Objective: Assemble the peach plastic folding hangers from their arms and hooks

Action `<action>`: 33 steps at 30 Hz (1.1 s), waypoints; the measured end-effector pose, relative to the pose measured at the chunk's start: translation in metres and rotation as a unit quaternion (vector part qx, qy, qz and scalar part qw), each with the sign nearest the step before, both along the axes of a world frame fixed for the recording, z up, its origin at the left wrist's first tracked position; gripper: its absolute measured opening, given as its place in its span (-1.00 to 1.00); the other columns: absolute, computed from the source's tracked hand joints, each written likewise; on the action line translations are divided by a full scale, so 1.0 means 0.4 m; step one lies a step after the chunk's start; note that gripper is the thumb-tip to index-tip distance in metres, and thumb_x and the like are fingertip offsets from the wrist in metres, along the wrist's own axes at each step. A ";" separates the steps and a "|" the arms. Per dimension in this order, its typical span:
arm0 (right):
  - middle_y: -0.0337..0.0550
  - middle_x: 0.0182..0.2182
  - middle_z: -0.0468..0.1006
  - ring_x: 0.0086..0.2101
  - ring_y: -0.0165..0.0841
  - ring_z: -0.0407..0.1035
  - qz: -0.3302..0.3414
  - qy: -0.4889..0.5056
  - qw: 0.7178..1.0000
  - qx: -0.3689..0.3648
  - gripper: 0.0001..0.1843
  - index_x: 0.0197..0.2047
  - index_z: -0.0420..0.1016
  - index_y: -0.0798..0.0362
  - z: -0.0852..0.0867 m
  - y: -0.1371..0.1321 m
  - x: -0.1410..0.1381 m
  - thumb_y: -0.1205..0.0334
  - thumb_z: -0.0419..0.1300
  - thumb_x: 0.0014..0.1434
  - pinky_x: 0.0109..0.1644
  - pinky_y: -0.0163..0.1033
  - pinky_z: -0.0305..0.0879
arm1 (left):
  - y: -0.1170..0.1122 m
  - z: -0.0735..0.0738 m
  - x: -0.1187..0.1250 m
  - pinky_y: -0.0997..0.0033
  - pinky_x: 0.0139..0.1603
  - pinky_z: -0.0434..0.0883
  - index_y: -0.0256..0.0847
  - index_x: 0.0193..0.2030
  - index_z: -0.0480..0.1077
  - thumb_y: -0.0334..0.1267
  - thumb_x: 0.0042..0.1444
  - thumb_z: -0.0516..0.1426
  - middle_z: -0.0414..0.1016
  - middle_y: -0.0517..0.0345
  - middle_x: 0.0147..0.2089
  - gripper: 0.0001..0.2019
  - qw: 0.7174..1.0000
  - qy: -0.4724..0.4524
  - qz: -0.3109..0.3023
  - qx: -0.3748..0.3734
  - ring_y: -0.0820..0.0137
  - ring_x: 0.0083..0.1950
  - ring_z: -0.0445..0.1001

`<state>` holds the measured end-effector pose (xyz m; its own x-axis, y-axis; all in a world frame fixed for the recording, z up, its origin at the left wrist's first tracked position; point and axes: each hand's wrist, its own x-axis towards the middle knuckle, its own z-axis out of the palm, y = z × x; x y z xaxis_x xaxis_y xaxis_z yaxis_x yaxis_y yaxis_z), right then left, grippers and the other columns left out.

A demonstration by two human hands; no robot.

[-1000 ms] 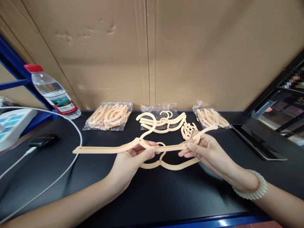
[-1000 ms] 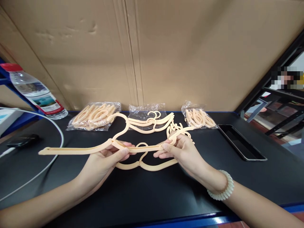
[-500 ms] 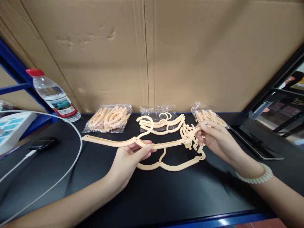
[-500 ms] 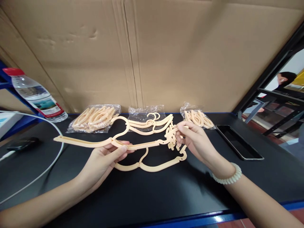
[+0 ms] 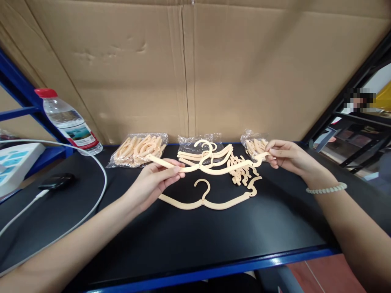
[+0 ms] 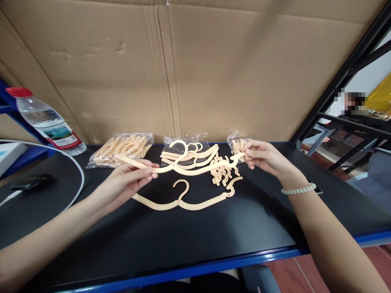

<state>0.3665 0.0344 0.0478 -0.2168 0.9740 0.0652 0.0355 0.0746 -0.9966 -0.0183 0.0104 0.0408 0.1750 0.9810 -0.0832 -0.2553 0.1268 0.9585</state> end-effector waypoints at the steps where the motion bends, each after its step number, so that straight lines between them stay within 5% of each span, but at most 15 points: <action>1: -0.28 -0.57 0.40 -0.60 -0.45 0.24 0.016 -0.004 1.000 -0.005 -0.72 -0.38 0.48 0.01 0.000 0.001 0.010 0.08 0.43 -0.07 -0.55 -0.27 0.20 | 0.006 0.005 -0.008 0.66 -0.22 0.53 -0.26 -0.34 0.57 -0.41 -0.07 0.36 0.62 0.10 -0.29 -0.88 1.000 0.016 -0.025 0.008 0.47 -0.30 0.59; 5: -0.27 -0.59 0.40 -0.59 -0.46 0.24 0.067 -0.035 0.997 -0.020 -0.79 -0.36 0.53 0.01 0.000 0.002 0.035 0.12 0.40 -0.02 -0.55 -0.30 0.19 | 0.023 0.021 -0.037 0.64 -0.32 0.52 -0.24 -0.37 0.57 -0.35 -0.13 0.40 0.59 0.12 -0.40 -0.85 0.989 0.095 -0.109 0.040 0.43 -0.35 0.59; 13: -0.23 -0.58 0.45 -0.65 -0.47 0.23 0.097 -0.132 0.986 -0.040 -0.67 -0.34 0.54 0.05 0.003 0.001 0.061 0.03 0.43 -0.11 -0.65 -0.33 0.08 | 0.058 0.033 -0.083 0.51 -0.41 0.54 -0.24 -0.35 0.59 -0.29 -0.16 0.40 0.60 0.04 -0.44 -0.81 0.956 0.217 -0.161 0.114 0.36 -0.44 0.57; 24: -0.27 -0.61 0.51 -0.72 -0.60 0.07 0.211 -0.232 0.946 -0.078 -0.70 -0.24 0.58 0.04 -0.010 0.014 0.077 0.07 0.39 -0.02 -0.71 -0.44 -0.11 | 0.050 0.047 -0.090 0.55 -0.45 0.41 -0.20 -0.33 0.58 -0.20 0.00 0.29 0.60 0.13 -0.44 -0.86 0.808 0.451 -0.289 0.245 0.37 -0.43 0.55; 33: -0.18 -0.53 0.59 -0.63 -0.55 0.29 0.277 -0.279 0.912 -0.119 -0.74 -0.25 0.55 0.11 -0.023 0.018 0.050 0.17 0.37 -0.02 -0.65 -0.49 0.14 | 0.066 0.039 -0.098 0.55 -0.30 0.37 -0.17 -0.32 0.60 -0.20 0.00 0.29 0.61 0.13 -0.33 -0.87 0.751 0.506 -0.297 0.301 0.36 -0.33 0.53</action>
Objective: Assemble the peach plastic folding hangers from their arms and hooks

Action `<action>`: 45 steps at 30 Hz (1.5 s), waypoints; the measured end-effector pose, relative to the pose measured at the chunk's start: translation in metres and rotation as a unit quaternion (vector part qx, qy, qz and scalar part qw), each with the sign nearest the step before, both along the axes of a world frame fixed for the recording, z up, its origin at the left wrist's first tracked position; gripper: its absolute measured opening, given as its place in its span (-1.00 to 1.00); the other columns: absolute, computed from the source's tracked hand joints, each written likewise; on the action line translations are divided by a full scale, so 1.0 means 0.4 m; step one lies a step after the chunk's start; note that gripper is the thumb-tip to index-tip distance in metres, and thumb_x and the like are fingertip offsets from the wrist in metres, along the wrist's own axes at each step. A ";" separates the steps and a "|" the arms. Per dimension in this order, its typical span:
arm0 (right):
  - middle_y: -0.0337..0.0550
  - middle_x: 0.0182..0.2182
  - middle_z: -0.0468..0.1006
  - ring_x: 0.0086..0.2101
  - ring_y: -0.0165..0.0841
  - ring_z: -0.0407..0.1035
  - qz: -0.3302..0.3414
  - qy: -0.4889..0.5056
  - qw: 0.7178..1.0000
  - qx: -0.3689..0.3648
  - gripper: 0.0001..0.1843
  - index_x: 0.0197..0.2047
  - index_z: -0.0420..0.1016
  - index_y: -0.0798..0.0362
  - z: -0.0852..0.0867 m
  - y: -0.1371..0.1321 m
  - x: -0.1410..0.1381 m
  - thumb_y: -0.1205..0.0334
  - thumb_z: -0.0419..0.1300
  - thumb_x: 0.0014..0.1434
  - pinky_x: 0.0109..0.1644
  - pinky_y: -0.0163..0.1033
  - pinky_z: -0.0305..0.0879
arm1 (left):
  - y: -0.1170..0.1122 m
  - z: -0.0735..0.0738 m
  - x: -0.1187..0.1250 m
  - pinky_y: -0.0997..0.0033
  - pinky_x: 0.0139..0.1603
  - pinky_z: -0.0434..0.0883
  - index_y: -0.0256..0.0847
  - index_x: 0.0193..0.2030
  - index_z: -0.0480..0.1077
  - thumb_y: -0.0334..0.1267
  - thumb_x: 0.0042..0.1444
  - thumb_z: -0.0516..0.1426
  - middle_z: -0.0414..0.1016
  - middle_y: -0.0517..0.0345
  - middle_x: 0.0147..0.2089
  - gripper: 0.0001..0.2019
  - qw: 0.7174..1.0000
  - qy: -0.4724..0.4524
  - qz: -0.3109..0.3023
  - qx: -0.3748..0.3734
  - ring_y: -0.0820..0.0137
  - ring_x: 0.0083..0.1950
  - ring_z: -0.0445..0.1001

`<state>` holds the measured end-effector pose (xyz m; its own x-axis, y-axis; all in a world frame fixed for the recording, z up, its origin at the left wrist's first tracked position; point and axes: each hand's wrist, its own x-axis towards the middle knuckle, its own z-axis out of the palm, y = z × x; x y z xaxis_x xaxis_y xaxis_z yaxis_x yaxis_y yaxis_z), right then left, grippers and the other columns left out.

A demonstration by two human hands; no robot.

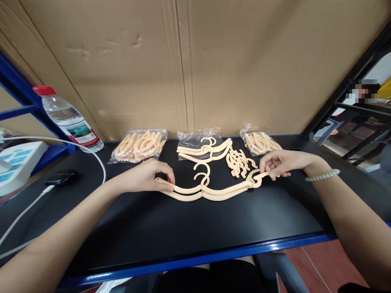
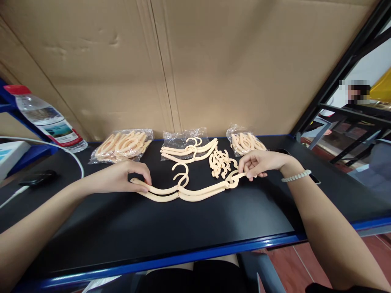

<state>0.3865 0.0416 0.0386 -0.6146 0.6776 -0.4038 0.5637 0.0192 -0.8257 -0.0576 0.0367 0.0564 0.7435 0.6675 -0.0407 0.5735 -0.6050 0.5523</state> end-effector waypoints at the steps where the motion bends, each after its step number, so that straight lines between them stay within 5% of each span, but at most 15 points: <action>1: -0.18 -0.53 0.59 -0.63 -0.54 0.30 0.003 -0.003 1.000 -0.007 -0.75 -0.27 0.54 0.12 -0.001 0.001 -0.001 0.17 0.37 -0.02 -0.65 -0.49 0.16 | 0.000 -0.001 0.001 0.55 -0.29 0.37 -0.16 -0.33 0.60 -0.20 -0.01 0.29 0.60 0.13 -0.33 -0.88 1.000 -0.001 -0.001 0.000 0.36 -0.32 0.53; 9: -0.29 -0.57 0.51 -0.67 -0.58 0.26 0.020 -0.036 0.998 -0.037 -0.71 -0.32 0.50 0.12 -0.008 0.006 -0.001 0.12 0.40 -0.04 -0.63 -0.47 0.21 | -0.002 -0.005 0.009 0.53 -0.28 0.36 -0.16 -0.36 0.59 -0.22 0.01 0.28 0.58 0.13 -0.35 -0.90 1.000 0.017 -0.024 0.000 0.36 -0.33 0.52; 35: -0.22 -0.50 0.50 -0.56 -0.50 0.23 0.077 -0.076 0.991 0.076 -0.67 -0.20 0.56 0.12 -0.011 0.021 0.000 0.04 0.32 0.06 -0.47 -0.35 0.15 | 0.000 -0.012 0.005 0.52 -0.22 0.40 -0.19 -0.29 0.55 -0.24 0.11 0.23 0.58 0.16 -0.28 -0.90 0.997 0.046 -0.069 -0.008 0.40 -0.27 0.54; 40: -0.23 -0.48 0.47 -0.57 -0.51 0.21 -0.032 -0.033 0.989 0.138 -0.67 -0.23 0.58 0.08 -0.010 0.017 -0.010 0.00 0.32 0.05 -0.51 -0.35 0.14 | 0.000 -0.013 0.011 0.50 -0.17 0.42 -0.18 -0.22 0.54 -0.19 0.11 0.23 0.59 0.15 -0.22 -0.85 0.998 0.023 -0.052 0.017 0.38 -0.21 0.54; 45: -0.20 -0.45 0.47 -0.57 -0.51 0.20 -0.237 0.111 0.938 0.226 -0.68 -0.32 0.57 0.08 -0.028 0.022 -0.034 0.00 0.38 -0.02 -0.56 -0.35 0.10 | 0.004 -0.015 0.011 0.49 -0.21 0.43 -0.19 -0.24 0.53 -0.17 0.15 0.18 0.60 0.16 -0.27 -0.84 0.993 -0.056 0.026 0.096 0.39 -0.26 0.54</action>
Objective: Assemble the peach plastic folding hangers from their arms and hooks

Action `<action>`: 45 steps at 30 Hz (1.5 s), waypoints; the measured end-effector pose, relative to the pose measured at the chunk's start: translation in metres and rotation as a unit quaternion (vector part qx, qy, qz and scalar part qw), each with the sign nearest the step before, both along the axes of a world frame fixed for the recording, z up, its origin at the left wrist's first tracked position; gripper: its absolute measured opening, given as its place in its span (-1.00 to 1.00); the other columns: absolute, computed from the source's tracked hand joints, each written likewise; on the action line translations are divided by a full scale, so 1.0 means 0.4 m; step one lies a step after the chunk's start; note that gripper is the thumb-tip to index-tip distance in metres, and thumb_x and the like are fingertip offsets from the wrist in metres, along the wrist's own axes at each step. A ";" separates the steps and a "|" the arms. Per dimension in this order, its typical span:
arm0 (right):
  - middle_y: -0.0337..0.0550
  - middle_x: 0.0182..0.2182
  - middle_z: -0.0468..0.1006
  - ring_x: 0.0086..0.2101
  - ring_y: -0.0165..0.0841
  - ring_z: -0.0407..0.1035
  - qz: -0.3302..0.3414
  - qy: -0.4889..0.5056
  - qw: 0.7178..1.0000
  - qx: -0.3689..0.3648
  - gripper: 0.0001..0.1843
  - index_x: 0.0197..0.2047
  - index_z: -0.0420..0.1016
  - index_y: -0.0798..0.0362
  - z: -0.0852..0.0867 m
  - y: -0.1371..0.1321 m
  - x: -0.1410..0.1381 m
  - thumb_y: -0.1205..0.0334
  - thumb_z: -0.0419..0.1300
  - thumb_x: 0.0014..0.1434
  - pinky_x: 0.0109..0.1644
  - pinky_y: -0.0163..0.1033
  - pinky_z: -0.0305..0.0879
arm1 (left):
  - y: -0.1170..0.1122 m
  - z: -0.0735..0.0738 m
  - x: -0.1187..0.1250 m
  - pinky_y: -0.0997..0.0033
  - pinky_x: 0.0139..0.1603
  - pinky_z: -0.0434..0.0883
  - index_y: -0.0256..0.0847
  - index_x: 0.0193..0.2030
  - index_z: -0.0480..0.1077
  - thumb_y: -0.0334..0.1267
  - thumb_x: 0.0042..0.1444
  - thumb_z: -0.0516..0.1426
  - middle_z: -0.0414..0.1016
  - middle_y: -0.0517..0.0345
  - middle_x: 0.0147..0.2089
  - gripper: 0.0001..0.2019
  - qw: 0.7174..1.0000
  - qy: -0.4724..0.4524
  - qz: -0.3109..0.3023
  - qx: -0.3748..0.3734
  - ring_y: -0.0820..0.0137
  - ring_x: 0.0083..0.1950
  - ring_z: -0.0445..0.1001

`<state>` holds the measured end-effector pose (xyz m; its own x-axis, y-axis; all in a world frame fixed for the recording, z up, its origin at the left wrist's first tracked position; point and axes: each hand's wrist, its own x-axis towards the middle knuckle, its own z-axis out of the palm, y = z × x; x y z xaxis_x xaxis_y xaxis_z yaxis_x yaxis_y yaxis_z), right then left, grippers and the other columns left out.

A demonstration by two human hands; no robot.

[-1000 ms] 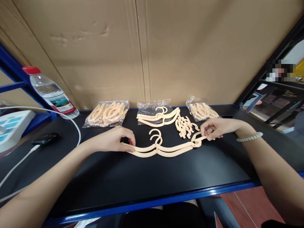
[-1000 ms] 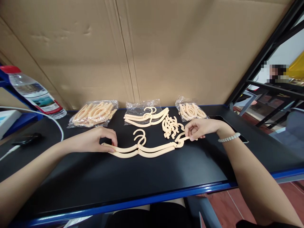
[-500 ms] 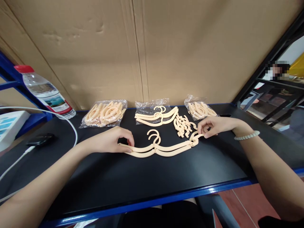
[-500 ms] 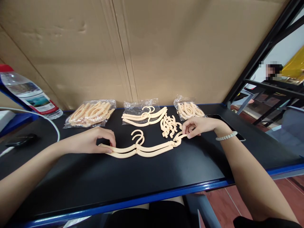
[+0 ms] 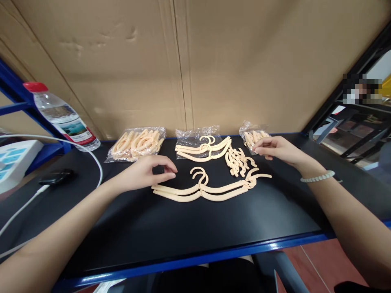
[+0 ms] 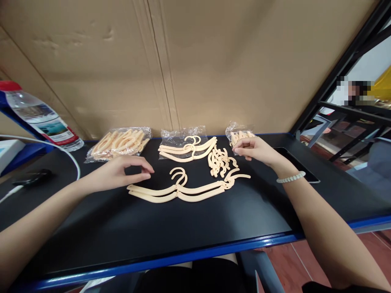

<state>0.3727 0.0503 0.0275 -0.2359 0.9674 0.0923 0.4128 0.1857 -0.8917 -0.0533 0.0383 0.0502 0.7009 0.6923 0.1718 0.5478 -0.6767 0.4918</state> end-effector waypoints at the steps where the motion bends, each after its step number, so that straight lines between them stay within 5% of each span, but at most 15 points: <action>1: -0.20 -0.46 0.46 -0.57 -0.52 0.20 -0.023 0.030 0.999 0.011 -0.68 -0.35 0.57 0.09 -0.004 0.001 -0.006 0.00 0.40 -0.04 -0.57 -0.36 0.09 | 0.001 -0.001 -0.001 0.49 -0.21 0.43 -0.19 -0.25 0.53 -0.17 0.16 0.17 0.60 0.17 -0.28 -0.83 1.000 -0.016 0.015 0.014 0.39 -0.26 0.54; 14: -0.24 -0.54 0.40 -0.59 -0.52 0.15 -0.131 0.134 0.979 0.077 -0.63 -0.43 0.52 0.08 -0.030 0.004 -0.062 -0.05 0.44 -0.12 -0.61 -0.35 0.05 | -0.004 -0.009 0.006 0.49 -0.21 0.44 -0.19 -0.29 0.53 -0.17 0.16 0.16 0.61 0.20 -0.31 -0.84 0.983 -0.102 0.114 0.098 0.40 -0.28 0.54; 31: -0.26 -0.55 0.40 -0.63 -0.53 0.16 -0.102 0.095 0.989 0.048 -0.64 -0.37 0.54 0.08 -0.045 -0.009 -0.092 -0.06 0.39 -0.04 -0.60 -0.35 0.07 | -0.036 -0.015 0.030 0.48 -0.23 0.44 -0.20 -0.28 0.52 -0.26 0.19 0.15 0.60 0.18 -0.31 -0.88 0.986 -0.103 0.060 0.113 0.42 -0.29 0.55; 41: -0.22 -0.51 0.42 -0.60 -0.49 0.17 -0.126 0.080 0.985 0.084 -0.64 -0.39 0.53 0.05 -0.037 -0.017 -0.106 -0.09 0.37 -0.04 -0.60 -0.32 0.10 | -0.035 -0.020 0.030 0.45 -0.22 0.45 -0.20 -0.28 0.51 -0.26 0.20 0.15 0.60 0.15 -0.30 -0.88 0.986 -0.105 0.069 0.110 0.40 -0.28 0.54; 45: -0.17 -0.49 0.46 -0.51 -0.37 0.30 -0.179 0.036 0.967 0.177 -0.72 -0.37 0.53 0.00 -0.009 -0.051 -0.120 -0.04 0.33 0.05 -0.49 -0.25 0.26 | -0.037 -0.018 0.035 0.44 -0.22 0.45 -0.22 -0.28 0.51 -0.27 0.20 0.15 0.60 0.14 -0.32 -0.87 0.984 -0.113 0.064 0.119 0.39 -0.29 0.54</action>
<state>0.3249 0.0299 0.0239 0.1273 0.8905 0.4367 0.4468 0.3416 -0.8269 -0.0393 0.0233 0.0430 0.5359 0.6940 0.4808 0.5312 -0.7198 0.4469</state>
